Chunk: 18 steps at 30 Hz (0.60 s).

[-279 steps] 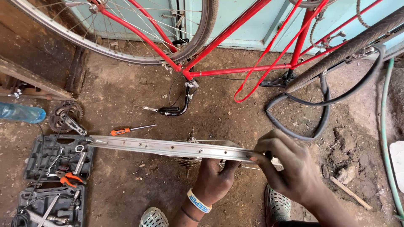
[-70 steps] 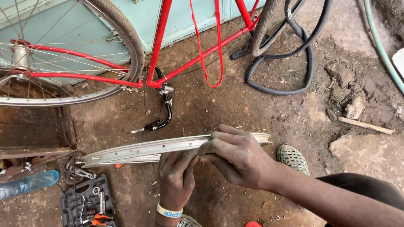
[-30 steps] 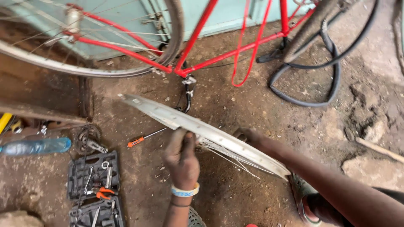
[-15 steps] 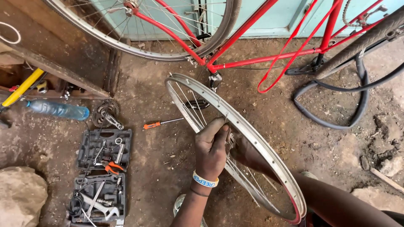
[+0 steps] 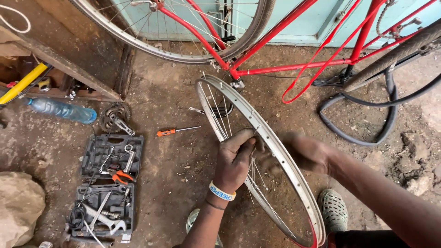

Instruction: The person laces a bicycle wheel by inserting spokes through the rim and hub. They rotate the wheel to access different sections and continue threading the spokes by hand.

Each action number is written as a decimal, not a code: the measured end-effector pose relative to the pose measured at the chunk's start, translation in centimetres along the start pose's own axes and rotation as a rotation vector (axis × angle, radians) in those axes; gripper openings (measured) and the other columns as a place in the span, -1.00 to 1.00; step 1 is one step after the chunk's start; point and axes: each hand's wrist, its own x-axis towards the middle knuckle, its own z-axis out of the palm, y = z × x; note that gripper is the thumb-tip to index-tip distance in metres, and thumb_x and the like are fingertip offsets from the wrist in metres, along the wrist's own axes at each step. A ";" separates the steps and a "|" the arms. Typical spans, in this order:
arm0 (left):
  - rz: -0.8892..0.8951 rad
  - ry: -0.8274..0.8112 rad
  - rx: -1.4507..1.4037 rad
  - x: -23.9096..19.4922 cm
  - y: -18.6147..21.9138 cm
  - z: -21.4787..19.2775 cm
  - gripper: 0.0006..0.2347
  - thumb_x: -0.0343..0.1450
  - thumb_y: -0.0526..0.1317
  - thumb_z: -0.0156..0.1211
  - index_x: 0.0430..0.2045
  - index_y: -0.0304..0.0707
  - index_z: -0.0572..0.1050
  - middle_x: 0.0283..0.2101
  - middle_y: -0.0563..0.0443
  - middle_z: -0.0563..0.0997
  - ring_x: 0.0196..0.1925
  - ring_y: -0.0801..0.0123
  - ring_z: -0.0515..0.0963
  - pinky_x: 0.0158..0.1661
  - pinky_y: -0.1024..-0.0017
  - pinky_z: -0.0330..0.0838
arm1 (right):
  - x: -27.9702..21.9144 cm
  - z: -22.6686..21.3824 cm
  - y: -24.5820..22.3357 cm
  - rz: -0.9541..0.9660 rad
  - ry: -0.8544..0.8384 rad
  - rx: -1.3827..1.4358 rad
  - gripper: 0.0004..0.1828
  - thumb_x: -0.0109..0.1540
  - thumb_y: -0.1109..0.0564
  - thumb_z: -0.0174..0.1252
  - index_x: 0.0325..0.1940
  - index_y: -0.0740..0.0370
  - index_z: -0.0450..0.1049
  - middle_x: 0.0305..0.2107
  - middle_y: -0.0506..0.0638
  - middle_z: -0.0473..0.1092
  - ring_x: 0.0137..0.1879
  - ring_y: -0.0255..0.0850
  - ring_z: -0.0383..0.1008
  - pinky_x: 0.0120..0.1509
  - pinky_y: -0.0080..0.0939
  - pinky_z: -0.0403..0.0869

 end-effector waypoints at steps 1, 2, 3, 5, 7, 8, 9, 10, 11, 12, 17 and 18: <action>0.003 -0.002 -0.003 -0.1 0.3 -0.1 -0.79 0.54 -0.42 -0.04 -0.31 -0.44 0.62 -0.51 -0.17 0.61 -0.46 0.34 0.54 -0.36 0.41 0.44 | -0.1 0.3 -0.8 -0.002 0.004 -0.001 -0.16 0.21 -0.14 0.03 0.41 0.47 0.08 -0.27 0.46 0.51 -0.35 0.17 0.58 -0.25 0.27 0.62; -0.011 0.004 -0.038 -0.1 0.5 -0.2 -0.80 0.55 -0.42 -0.06 -0.27 -0.47 0.60 -0.49 -0.16 0.59 -0.43 0.38 0.49 -0.37 0.42 0.41 | -0.2 0.5 -1.5 0.009 0.043 0.141 -0.07 0.20 -0.37 -0.03 0.33 0.51 0.20 -0.23 0.44 0.49 -0.28 0.18 0.57 -0.13 0.35 0.57; -0.026 0.010 -0.073 -0.1 0.7 -0.2 -0.80 0.56 -0.42 -0.07 -0.24 -0.50 0.59 -0.48 -0.15 0.58 -0.41 0.42 0.44 -0.37 0.43 0.39 | -0.3 0.6 -2.2 0.020 0.081 0.284 0.10 0.18 -0.60 -0.11 0.25 0.54 0.32 -0.20 0.42 0.46 -0.21 0.19 0.55 -0.01 0.43 0.52; -0.014 0.035 -0.020 0.5 1.1 -0.7 -0.81 0.55 -0.42 -0.05 -0.23 -0.50 0.59 -0.49 -0.15 0.57 -0.41 0.43 0.42 -0.37 0.43 0.40 | 2.0 0.0 -1.1 -0.027 0.031 0.312 0.05 0.21 -0.61 -0.14 0.16 0.50 0.35 -0.20 0.43 0.50 -0.22 0.21 0.58 -0.14 0.31 0.56; -0.008 0.066 0.036 0.7 1.0 -1.2 -0.81 0.54 -0.41 -0.04 -0.22 -0.51 0.59 -0.50 -0.16 0.57 -0.40 0.43 0.40 -0.37 0.43 0.42 | 4.3 -1.0 0.5 -0.066 -0.025 0.342 0.01 0.24 -0.62 -0.18 0.07 0.47 0.38 -0.20 0.44 0.53 -0.23 0.23 0.62 -0.27 0.18 0.61; 0.015 0.063 0.074 0.8 0.6 -1.5 -0.81 0.54 -0.40 -0.05 -0.23 -0.46 0.59 -0.53 -0.10 0.55 -0.43 0.47 0.35 -0.38 0.47 0.39 | 5.5 -1.7 1.2 -0.087 -0.047 0.457 -0.08 0.26 -0.55 -0.09 0.05 0.47 0.36 -0.20 0.47 0.53 -0.24 0.25 0.61 -0.30 0.20 0.60; 0.038 0.060 0.112 1.0 0.2 -1.7 -0.80 0.55 -0.39 -0.06 -0.24 -0.42 0.60 -0.56 -0.04 0.52 -0.46 0.51 0.31 -0.39 0.51 0.36 | 6.8 -2.4 2.0 -0.108 -0.070 0.571 -0.16 0.29 -0.47 -0.01 0.04 0.47 0.34 -0.21 0.51 0.53 -0.26 0.26 0.60 -0.32 0.22 0.60; 0.038 0.062 0.115 0.9 0.2 -1.8 -0.80 0.55 -0.39 -0.06 -0.24 -0.42 0.60 -0.56 -0.04 0.52 -0.46 0.51 0.31 -0.39 0.51 0.36 | 6.5 -1.7 2.1 -0.106 -0.073 0.571 -0.16 0.29 -0.47 -0.01 0.04 0.47 0.34 -0.21 0.51 0.53 -0.26 0.26 0.60 -0.32 0.22 0.60; 0.032 0.060 0.101 0.8 0.1 -1.9 -0.80 0.55 -0.40 -0.06 -0.24 -0.43 0.60 -0.57 -0.05 0.52 -0.46 0.52 0.30 -0.39 0.49 0.40 | 6.2 -1.0 2.1 -0.133 -0.041 0.619 -0.18 0.30 -0.46 -0.02 0.04 0.46 0.32 -0.23 0.44 0.53 -0.24 0.23 0.62 -0.28 0.21 0.62; 0.025 0.055 0.085 0.8 0.0 -1.9 -0.80 0.54 -0.41 -0.06 -0.24 -0.45 0.60 -0.57 -0.06 0.52 -0.46 0.53 0.30 -0.38 0.47 0.43 | 5.8 -0.4 2.2 -0.160 -0.004 0.669 -0.20 0.31 -0.45 -0.02 0.04 0.45 0.29 -0.26 0.37 0.54 -0.21 0.19 0.63 -0.24 0.19 0.64; 0.039 0.041 0.089 0.6 0.9 -1.1 -0.80 0.55 -0.40 -0.07 -0.21 -0.41 0.58 -0.57 -0.09 0.53 -0.50 0.50 0.30 -0.44 0.49 0.35 | 5.8 0.3 3.5 -0.222 -0.101 0.818 -0.38 0.36 -0.28 -0.01 -0.04 0.41 0.43 -0.26 0.34 0.56 -0.20 0.19 0.65 -0.15 0.22 0.64; 0.044 0.046 0.078 0.6 1.2 -1.0 -0.80 0.55 -0.38 -0.06 -0.19 -0.42 0.59 -0.55 -0.12 0.55 -0.49 0.48 0.32 -0.44 0.48 0.38 | 5.6 0.8 3.6 -0.225 -0.083 0.841 -0.45 0.35 -0.20 0.04 0.01 0.42 0.44 -0.25 0.31 0.56 -0.20 0.16 0.65 -0.16 0.14 0.65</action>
